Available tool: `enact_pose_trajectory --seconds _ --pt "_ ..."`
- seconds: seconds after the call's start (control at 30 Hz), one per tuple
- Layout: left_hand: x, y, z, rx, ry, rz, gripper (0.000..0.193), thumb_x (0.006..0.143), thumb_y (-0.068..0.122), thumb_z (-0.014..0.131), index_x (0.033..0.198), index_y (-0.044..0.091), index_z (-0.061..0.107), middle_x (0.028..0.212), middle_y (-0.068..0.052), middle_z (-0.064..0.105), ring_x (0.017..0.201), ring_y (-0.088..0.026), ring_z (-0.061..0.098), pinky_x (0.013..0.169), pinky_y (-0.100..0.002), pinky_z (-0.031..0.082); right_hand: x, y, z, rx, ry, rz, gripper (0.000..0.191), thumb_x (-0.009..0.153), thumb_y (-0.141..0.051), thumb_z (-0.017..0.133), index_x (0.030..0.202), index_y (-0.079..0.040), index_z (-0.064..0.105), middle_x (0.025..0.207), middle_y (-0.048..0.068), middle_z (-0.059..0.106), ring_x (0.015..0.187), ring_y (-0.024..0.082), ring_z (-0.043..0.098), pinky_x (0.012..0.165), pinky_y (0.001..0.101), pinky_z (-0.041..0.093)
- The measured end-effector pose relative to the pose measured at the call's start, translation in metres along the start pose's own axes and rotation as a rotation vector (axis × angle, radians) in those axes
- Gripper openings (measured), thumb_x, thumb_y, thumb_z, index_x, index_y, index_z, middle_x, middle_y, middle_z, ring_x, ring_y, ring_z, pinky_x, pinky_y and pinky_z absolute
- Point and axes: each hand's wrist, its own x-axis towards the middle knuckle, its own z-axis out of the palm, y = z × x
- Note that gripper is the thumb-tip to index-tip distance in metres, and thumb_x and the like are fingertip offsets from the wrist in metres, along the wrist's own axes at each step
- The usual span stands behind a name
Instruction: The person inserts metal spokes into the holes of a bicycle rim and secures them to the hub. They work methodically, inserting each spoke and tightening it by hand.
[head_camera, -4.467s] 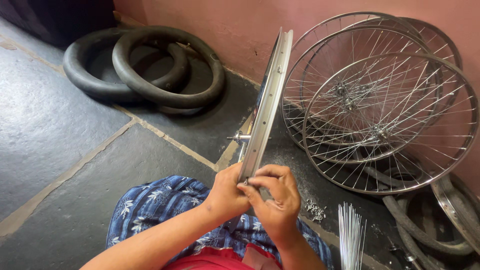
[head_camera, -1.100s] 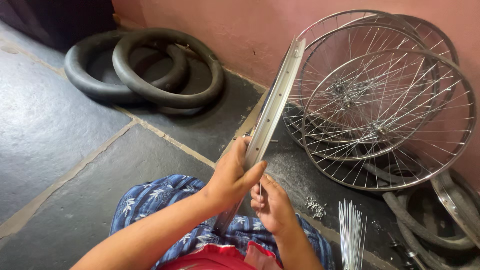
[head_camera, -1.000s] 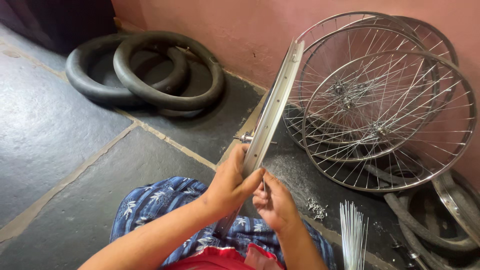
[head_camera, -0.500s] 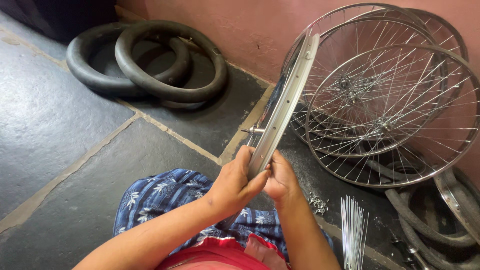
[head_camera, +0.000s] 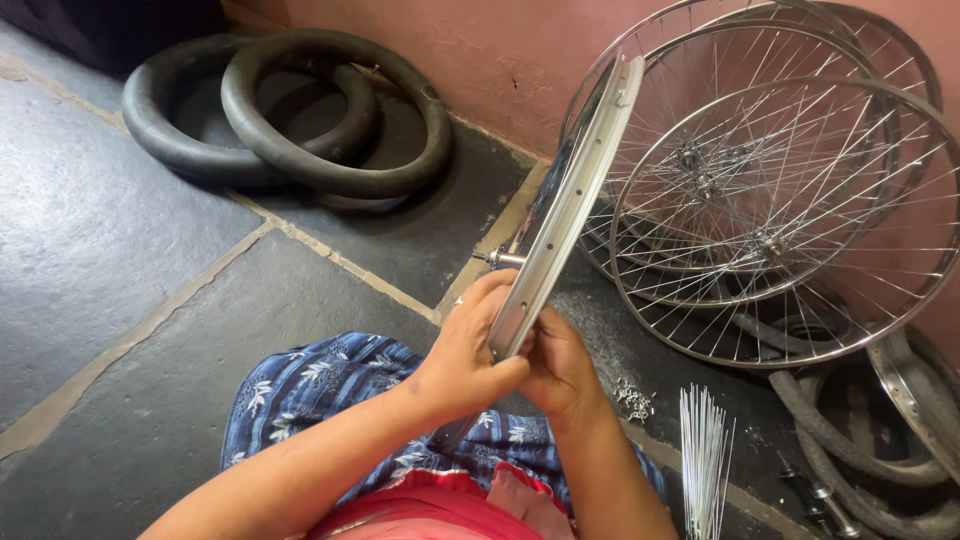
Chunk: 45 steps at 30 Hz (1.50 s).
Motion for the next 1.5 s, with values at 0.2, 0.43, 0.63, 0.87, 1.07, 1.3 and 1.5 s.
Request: enact_pose_trajectory --seconds 0.2,0.43,0.63,0.87,1.07,1.3,1.5 --pt "-0.007 -0.008 0.000 -0.249 -0.137 -0.417 0.053 0.075 0.011 0.063 0.128 0.004 0.059 0.113 -0.013 0.067 0.105 -0.022 0.066 0.095 -0.034 0.053 0.017 -0.011 -0.091 -0.558 0.257 -0.150 0.026 0.100 -0.029 0.062 0.111 -0.006 0.067 0.087 0.002 0.069 0.071 0.012 0.064 0.062 0.0259 0.052" --pt "-0.012 -0.014 0.000 -0.152 -0.131 -0.331 0.051 0.074 0.009 0.064 0.124 0.002 0.058 0.107 -0.012 0.061 0.102 -0.023 0.060 0.094 -0.035 0.050 -0.019 -0.053 -0.232 -1.888 1.101 0.027 0.037 0.083 -0.030 0.080 0.110 -0.005 0.074 0.108 0.014 0.072 0.095 0.027 0.068 0.079 0.0385 0.055" --pt "-0.010 -0.013 -0.010 -0.160 -0.138 -0.367 0.049 0.073 0.007 0.063 0.122 0.003 0.058 0.104 -0.009 0.059 0.099 -0.020 0.058 0.090 -0.032 0.050 -0.042 -0.066 -0.253 -1.599 1.370 0.352 0.043 0.077 -0.036 0.088 0.098 0.001 0.078 0.093 0.018 0.080 0.076 0.030 0.081 0.073 0.0416 0.064" --pt "-0.007 -0.005 -0.021 -0.169 -0.158 -0.394 0.046 0.073 0.004 0.060 0.120 0.003 0.060 0.106 -0.007 0.058 0.100 -0.017 0.057 0.090 -0.031 0.049 -0.032 -0.064 -0.264 -1.682 1.326 0.350 0.034 0.075 -0.028 0.091 0.095 -0.003 0.079 0.082 0.013 0.081 0.072 0.025 0.078 0.076 0.0392 0.062" --pt "-0.006 -0.004 -0.020 -0.180 -0.157 -0.408 0.052 0.073 0.004 0.060 0.124 0.003 0.058 0.106 -0.006 0.058 0.097 -0.016 0.057 0.088 -0.029 0.049 -0.029 -0.065 -0.279 -1.767 1.330 0.361 0.035 0.074 -0.026 0.092 0.099 -0.008 0.076 0.102 0.016 0.077 0.096 0.033 0.075 0.087 0.0422 0.059" --pt "-0.010 -0.006 -0.019 -0.168 -0.181 -0.433 0.053 0.072 0.004 0.061 0.125 0.003 0.059 0.109 -0.008 0.060 0.101 -0.018 0.059 0.090 -0.031 0.050 -0.023 -0.054 -0.281 -1.931 1.265 0.056 0.038 0.078 -0.017 0.081 0.114 -0.020 0.071 0.127 0.012 0.062 0.119 0.036 0.062 0.094 0.0467 0.054" --pt "-0.011 -0.007 -0.017 -0.129 -0.195 -0.408 0.053 0.071 0.005 0.063 0.124 0.003 0.059 0.109 -0.009 0.061 0.106 -0.022 0.060 0.096 -0.034 0.048 -0.022 -0.056 -0.280 -2.011 1.196 0.083 0.020 0.084 -0.013 0.077 0.103 -0.017 0.077 0.125 0.015 0.065 0.117 0.036 0.065 0.098 0.0431 0.055"
